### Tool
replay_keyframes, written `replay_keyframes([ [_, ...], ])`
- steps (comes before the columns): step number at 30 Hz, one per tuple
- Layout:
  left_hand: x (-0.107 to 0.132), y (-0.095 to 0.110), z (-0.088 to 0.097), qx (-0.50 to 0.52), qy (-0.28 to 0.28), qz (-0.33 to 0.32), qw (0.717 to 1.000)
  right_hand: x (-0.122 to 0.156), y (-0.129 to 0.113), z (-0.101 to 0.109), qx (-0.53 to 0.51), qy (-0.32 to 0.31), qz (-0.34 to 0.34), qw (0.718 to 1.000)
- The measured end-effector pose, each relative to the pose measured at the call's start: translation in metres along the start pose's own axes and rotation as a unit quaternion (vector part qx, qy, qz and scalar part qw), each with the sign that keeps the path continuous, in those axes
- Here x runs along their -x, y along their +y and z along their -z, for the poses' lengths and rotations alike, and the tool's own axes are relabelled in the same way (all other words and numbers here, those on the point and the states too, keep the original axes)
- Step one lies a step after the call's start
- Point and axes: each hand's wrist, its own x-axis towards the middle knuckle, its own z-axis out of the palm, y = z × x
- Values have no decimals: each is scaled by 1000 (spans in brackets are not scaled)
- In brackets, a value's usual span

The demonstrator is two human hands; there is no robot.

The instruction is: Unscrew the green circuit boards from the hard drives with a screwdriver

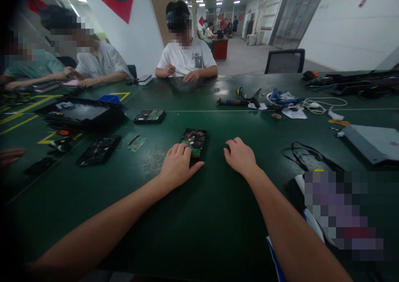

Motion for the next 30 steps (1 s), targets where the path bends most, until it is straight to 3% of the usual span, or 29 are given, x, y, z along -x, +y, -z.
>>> replay_keyframes([
  [5,-14,19,0,-31,-5,50,998,1,2,2,-13,-9,-17,1000],
  [9,-20,20,-4,-28,3,65,998,2,5,5,-4,-13,-47,999],
  [14,-22,3,-6,-29,32,33,999,4,3,5,-5,-4,-28,1000],
  [21,-9,-43,-3,25,0,-81,996,-5,-7,0,14,6,-31,999],
  [25,2,-61,-4,125,19,-78,989,-8,-1,-3,17,13,-50,999],
  [30,8,-59,-3,82,30,-25,996,-6,9,-3,43,31,-101,993],
])
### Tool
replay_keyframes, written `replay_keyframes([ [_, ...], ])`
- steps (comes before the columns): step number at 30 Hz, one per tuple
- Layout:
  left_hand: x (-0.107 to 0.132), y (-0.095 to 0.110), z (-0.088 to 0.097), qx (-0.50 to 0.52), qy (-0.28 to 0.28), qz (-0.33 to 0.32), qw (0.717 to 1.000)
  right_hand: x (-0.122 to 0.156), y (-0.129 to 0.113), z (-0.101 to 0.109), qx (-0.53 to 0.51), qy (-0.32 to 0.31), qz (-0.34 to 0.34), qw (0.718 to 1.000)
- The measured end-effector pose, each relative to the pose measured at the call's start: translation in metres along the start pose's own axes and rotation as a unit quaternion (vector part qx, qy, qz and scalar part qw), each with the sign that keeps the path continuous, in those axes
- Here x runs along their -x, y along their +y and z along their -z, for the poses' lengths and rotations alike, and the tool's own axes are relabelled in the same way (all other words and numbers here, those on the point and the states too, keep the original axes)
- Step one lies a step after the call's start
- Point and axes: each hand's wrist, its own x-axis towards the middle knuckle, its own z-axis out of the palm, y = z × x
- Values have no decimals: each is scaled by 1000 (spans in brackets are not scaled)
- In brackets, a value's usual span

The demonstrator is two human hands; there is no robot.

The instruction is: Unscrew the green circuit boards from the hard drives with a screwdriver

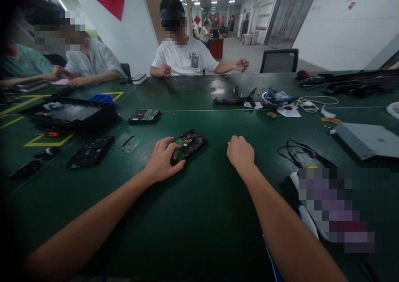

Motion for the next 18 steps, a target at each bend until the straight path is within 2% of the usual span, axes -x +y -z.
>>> replay_keyframes([
  [4,1,3,0,-11,-24,33,999,2,9,3,-3,-14,-13,1000],
  [7,0,2,0,-4,-29,25,999,2,21,8,-40,-35,-25,998],
  [12,0,4,3,23,-51,-18,998,-3,41,18,-60,-39,-60,996],
  [18,-2,22,3,68,-91,-101,988,-2,41,23,-86,-61,-28,994],
])
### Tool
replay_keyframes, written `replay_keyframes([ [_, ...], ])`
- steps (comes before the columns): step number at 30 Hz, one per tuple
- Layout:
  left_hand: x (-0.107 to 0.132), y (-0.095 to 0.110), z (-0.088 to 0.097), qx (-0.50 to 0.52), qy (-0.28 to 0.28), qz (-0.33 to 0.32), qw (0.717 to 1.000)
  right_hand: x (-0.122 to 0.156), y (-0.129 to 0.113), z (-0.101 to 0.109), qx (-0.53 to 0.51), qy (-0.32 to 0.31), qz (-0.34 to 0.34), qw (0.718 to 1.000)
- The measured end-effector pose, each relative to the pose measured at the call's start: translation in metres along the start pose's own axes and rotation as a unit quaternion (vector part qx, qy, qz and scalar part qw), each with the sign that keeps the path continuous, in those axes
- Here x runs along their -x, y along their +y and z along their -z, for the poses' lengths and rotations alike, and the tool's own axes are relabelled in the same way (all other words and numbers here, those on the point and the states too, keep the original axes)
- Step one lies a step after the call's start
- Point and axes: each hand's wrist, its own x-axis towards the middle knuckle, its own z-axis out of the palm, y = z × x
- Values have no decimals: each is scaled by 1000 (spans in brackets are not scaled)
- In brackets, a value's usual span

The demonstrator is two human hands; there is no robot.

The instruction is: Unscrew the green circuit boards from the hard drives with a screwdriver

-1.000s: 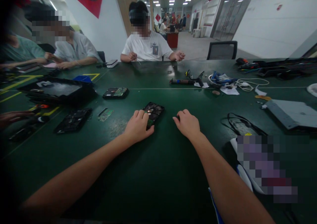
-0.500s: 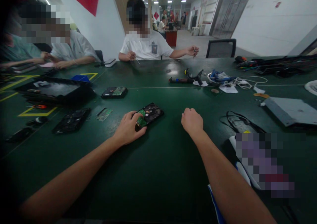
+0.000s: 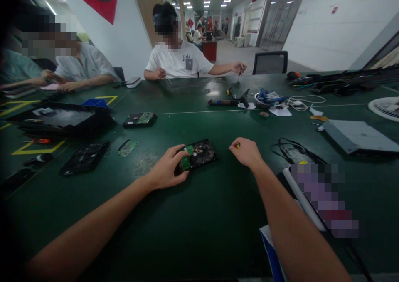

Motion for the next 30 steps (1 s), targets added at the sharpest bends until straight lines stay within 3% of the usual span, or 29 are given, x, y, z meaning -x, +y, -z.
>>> replay_keyframes([
  [5,-1,1,-2,26,-16,-20,999,2,-1,-4,-12,0,31,999],
  [19,-1,-3,-1,55,-16,-17,998,0,1,1,-12,23,8,1000],
  [30,0,-3,-1,57,-21,-14,998,0,6,0,-55,22,29,998],
])
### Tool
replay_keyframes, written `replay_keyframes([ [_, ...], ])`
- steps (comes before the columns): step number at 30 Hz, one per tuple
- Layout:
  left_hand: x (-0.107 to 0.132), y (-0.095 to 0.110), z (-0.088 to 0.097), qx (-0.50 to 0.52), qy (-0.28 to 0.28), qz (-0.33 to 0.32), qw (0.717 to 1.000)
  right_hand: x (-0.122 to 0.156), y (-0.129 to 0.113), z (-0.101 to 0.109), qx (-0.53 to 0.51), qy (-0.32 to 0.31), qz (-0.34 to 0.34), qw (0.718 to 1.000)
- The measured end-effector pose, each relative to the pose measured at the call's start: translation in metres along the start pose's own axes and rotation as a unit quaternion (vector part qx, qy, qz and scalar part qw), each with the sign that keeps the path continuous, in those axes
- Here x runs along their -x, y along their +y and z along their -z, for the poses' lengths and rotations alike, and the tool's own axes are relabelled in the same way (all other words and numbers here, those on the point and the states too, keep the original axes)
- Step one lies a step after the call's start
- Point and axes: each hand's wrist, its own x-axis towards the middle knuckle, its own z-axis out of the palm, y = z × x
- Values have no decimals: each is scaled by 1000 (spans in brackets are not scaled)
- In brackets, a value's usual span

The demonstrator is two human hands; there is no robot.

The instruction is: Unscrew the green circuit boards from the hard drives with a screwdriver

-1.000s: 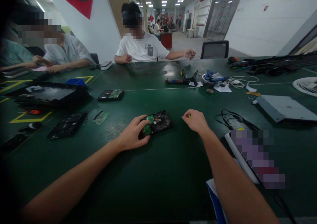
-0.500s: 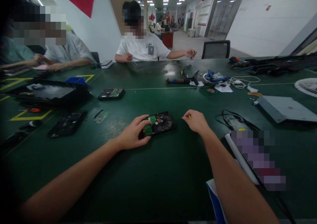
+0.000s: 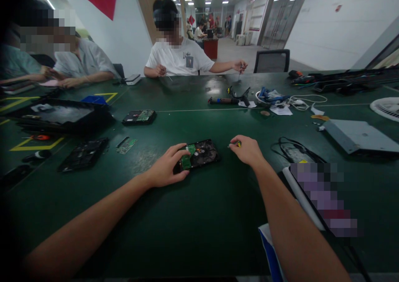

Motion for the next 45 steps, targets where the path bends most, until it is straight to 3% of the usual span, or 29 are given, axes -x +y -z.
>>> replay_keyframes([
  [3,0,1,1,-5,-5,2,1000,-1,0,-1,24,13,-6,1000],
  [10,0,2,2,-8,-10,7,1000,1,-10,-16,81,11,57,995],
  [16,0,0,0,-8,-7,6,1000,-1,-10,-18,66,18,66,995],
  [20,0,2,1,-4,-5,6,1000,-3,-4,-7,26,67,-12,997],
  [23,0,2,2,-7,-9,5,1000,-3,0,1,45,52,-60,996],
  [39,1,0,1,9,-12,11,1000,-2,6,9,32,9,-35,999],
  [42,0,0,1,8,-11,11,1000,-2,11,17,43,16,-60,997],
  [45,0,-1,1,6,-7,4,1000,0,19,23,34,-28,-81,996],
])
